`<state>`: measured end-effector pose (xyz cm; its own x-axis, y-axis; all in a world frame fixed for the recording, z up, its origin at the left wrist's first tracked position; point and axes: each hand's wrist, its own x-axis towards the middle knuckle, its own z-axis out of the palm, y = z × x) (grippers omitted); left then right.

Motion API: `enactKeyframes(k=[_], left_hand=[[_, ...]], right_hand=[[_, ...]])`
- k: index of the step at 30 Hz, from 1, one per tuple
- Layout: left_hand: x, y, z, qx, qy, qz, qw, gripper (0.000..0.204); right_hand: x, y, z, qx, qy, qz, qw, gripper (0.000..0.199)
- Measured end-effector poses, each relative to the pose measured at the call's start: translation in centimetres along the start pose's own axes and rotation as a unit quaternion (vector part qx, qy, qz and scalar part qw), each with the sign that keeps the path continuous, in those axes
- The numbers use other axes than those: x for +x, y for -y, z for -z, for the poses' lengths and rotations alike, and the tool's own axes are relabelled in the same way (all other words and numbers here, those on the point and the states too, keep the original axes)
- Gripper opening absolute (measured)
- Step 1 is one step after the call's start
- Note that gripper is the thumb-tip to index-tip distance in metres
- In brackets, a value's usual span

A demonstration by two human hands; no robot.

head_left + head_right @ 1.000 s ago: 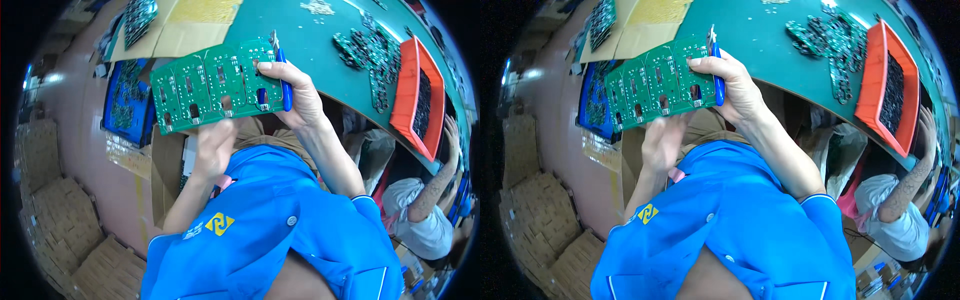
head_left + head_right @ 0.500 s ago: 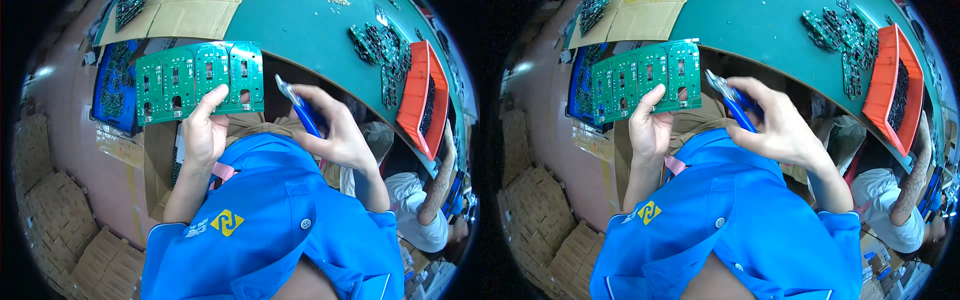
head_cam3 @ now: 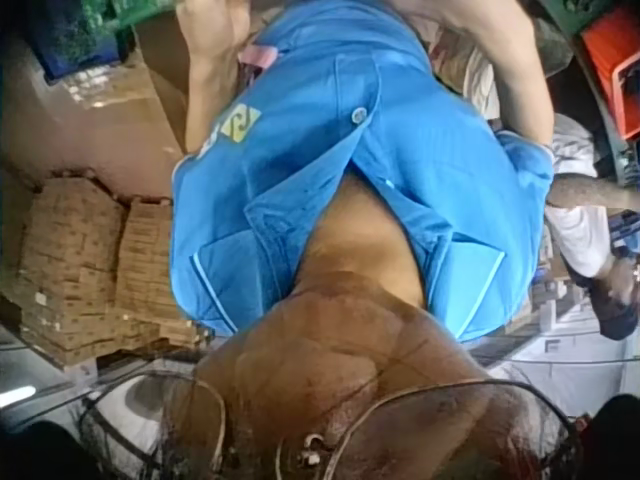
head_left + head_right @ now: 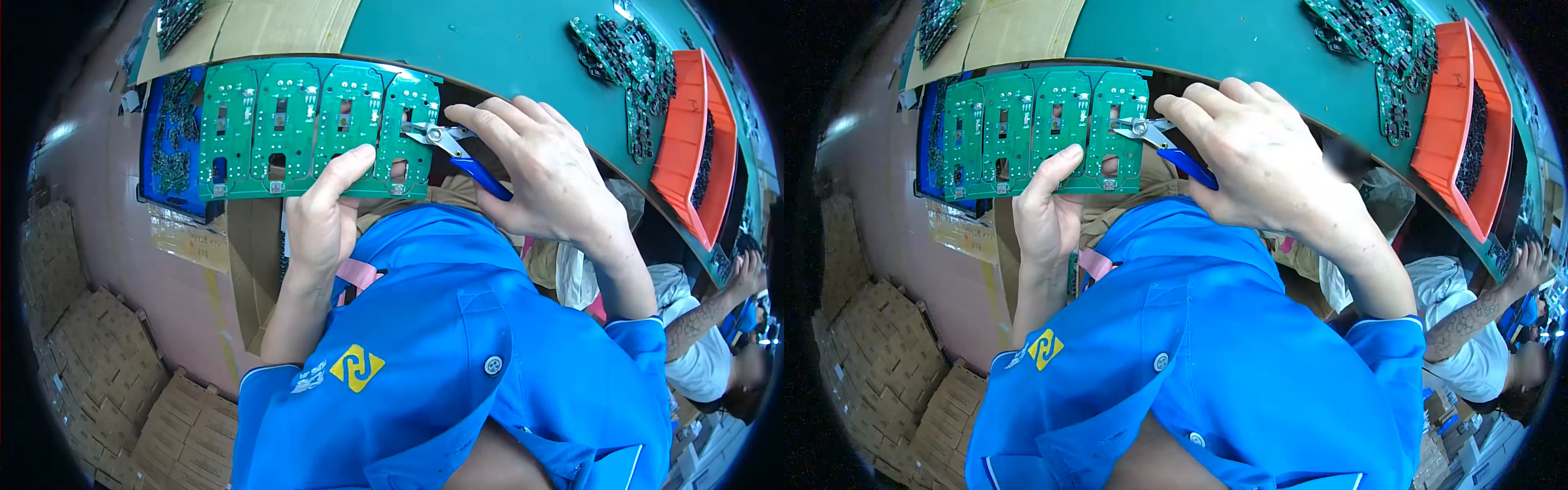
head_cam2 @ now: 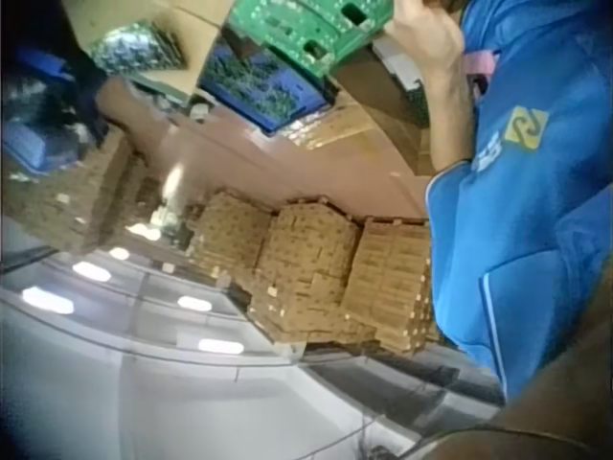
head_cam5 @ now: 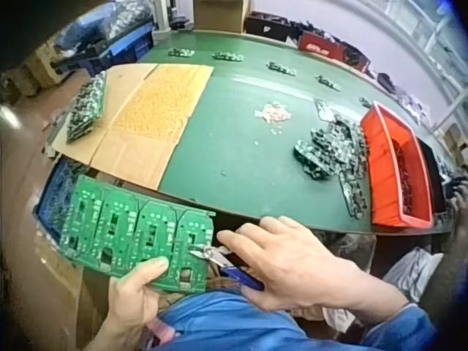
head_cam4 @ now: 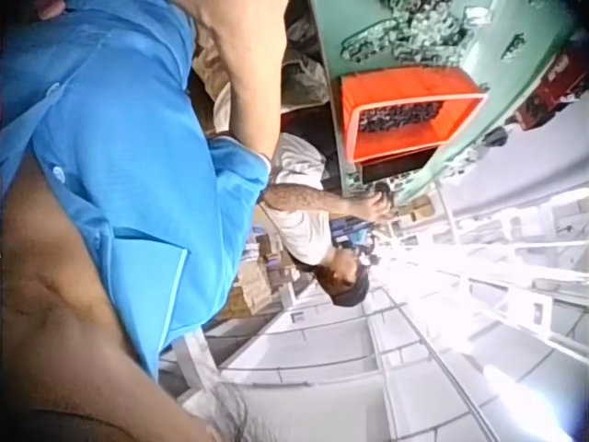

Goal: The person trims connections on circuit board panels using pliers, separates the individual boards, and places them onto the conveyor belt.

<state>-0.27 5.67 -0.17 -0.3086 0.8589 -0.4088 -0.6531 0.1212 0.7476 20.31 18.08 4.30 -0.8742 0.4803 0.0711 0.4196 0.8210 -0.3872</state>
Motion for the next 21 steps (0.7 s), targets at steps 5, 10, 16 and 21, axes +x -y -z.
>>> enactKeyframes(k=[5, 10, 16, 21], left_hand=[[0.28, 0.26, 0.15, 0.031, 0.0, -0.024, 0.999, 0.021], [0.3, 0.45, 0.65, 0.256, 0.033, -0.134, 0.957, 0.018], [0.24, -0.24, -0.12, 0.197, 0.031, -0.081, 0.976, 0.019], [0.39, -0.43, -0.15, 0.181, 0.042, -0.059, 0.981, 0.018]], right_hand=[[0.1, -0.27, 0.09, -0.012, -0.002, 0.004, 1.0, 0.057], [-0.05, -0.45, 0.09, -0.007, -0.008, -0.002, 1.0, 0.054], [-0.53, -0.38, 0.29, 0.035, 0.011, -0.02, 0.999, 0.05], [-0.75, -0.8, 0.45, 0.112, 0.037, -0.029, 0.993, 0.047]])
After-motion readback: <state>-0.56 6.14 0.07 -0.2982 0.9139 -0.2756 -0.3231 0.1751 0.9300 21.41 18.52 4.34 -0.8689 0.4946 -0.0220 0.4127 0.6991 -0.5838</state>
